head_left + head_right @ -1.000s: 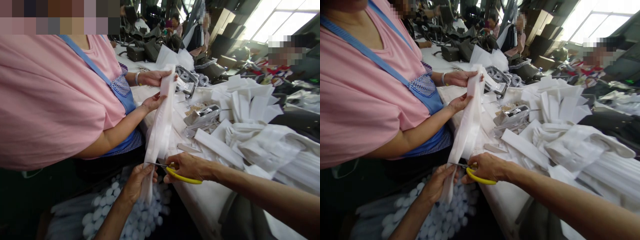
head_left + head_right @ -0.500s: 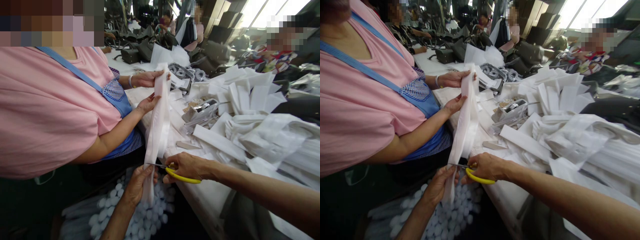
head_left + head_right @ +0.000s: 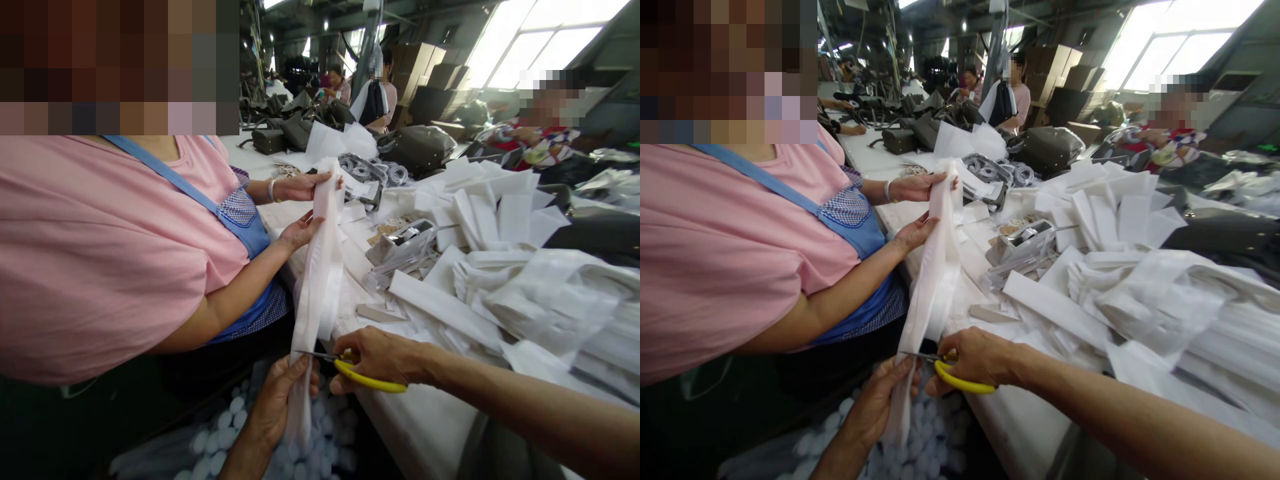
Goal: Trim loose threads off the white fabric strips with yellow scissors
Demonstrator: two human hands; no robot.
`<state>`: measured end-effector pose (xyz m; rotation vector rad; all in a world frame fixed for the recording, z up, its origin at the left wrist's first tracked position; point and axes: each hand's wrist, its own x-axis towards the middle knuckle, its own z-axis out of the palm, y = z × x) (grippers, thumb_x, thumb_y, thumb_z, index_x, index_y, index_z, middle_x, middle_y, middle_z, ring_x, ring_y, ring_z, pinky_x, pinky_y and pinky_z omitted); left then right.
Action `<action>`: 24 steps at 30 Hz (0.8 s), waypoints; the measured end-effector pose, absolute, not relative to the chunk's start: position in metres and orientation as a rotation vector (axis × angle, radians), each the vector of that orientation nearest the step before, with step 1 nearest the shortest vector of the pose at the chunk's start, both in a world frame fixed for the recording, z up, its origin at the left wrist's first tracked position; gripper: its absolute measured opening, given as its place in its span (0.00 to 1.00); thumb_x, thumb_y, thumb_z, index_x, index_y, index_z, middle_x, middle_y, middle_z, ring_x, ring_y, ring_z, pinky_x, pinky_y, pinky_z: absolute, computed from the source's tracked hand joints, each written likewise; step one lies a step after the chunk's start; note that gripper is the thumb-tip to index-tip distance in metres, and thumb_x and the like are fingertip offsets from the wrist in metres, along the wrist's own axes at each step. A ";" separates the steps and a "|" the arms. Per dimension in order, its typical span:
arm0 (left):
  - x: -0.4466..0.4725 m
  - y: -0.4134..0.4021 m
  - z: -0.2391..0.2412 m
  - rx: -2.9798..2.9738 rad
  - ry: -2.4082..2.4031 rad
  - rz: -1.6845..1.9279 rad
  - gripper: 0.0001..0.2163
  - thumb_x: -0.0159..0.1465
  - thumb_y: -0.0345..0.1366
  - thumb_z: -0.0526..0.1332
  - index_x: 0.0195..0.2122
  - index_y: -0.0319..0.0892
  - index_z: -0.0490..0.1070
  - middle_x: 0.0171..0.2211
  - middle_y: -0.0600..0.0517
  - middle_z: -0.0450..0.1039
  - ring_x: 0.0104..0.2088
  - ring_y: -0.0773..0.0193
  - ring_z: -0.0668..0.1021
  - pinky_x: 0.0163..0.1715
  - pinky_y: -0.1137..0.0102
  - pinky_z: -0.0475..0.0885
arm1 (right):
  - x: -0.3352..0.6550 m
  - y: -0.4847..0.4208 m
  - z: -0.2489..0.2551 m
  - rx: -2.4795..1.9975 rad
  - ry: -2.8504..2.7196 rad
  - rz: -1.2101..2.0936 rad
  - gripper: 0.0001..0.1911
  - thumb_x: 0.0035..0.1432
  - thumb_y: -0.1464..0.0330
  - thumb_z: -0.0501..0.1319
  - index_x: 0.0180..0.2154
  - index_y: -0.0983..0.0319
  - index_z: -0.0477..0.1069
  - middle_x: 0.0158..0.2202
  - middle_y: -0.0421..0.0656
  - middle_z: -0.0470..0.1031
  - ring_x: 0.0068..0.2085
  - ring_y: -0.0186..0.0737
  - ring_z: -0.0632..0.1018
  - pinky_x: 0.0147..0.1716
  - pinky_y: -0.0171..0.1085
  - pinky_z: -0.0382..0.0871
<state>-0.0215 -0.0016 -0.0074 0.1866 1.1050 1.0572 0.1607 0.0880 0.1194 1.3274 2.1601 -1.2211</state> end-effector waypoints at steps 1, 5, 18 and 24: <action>-0.021 -0.001 -0.008 0.185 1.106 1.062 0.25 0.38 0.49 0.78 0.29 0.35 0.75 0.18 0.51 0.74 0.17 0.70 0.73 0.20 0.77 0.66 | 0.161 0.088 0.119 1.327 2.159 -1.224 0.30 0.45 0.45 0.66 0.46 0.55 0.78 0.34 0.42 0.78 0.35 0.43 0.77 0.30 0.34 0.65; -0.021 -0.001 -0.010 0.171 1.106 1.067 0.25 0.38 0.48 0.79 0.29 0.35 0.75 0.19 0.52 0.74 0.17 0.70 0.73 0.19 0.77 0.66 | 0.160 0.090 0.119 1.329 2.135 -1.229 0.30 0.44 0.45 0.66 0.46 0.54 0.78 0.34 0.42 0.79 0.35 0.44 0.77 0.30 0.35 0.65; -0.021 -0.007 -0.014 0.190 1.115 1.076 0.24 0.41 0.48 0.78 0.30 0.35 0.74 0.19 0.52 0.73 0.17 0.71 0.73 0.20 0.78 0.66 | 0.164 0.083 0.121 1.370 2.138 -1.241 0.33 0.41 0.44 0.67 0.47 0.52 0.78 0.35 0.41 0.79 0.36 0.44 0.78 0.32 0.35 0.68; -0.018 -0.008 -0.007 0.198 1.109 1.099 0.24 0.39 0.48 0.79 0.29 0.35 0.74 0.19 0.53 0.73 0.17 0.71 0.72 0.19 0.78 0.65 | 0.166 0.081 0.124 1.355 2.172 -1.239 0.33 0.42 0.43 0.67 0.47 0.53 0.78 0.36 0.41 0.79 0.37 0.45 0.78 0.31 0.35 0.66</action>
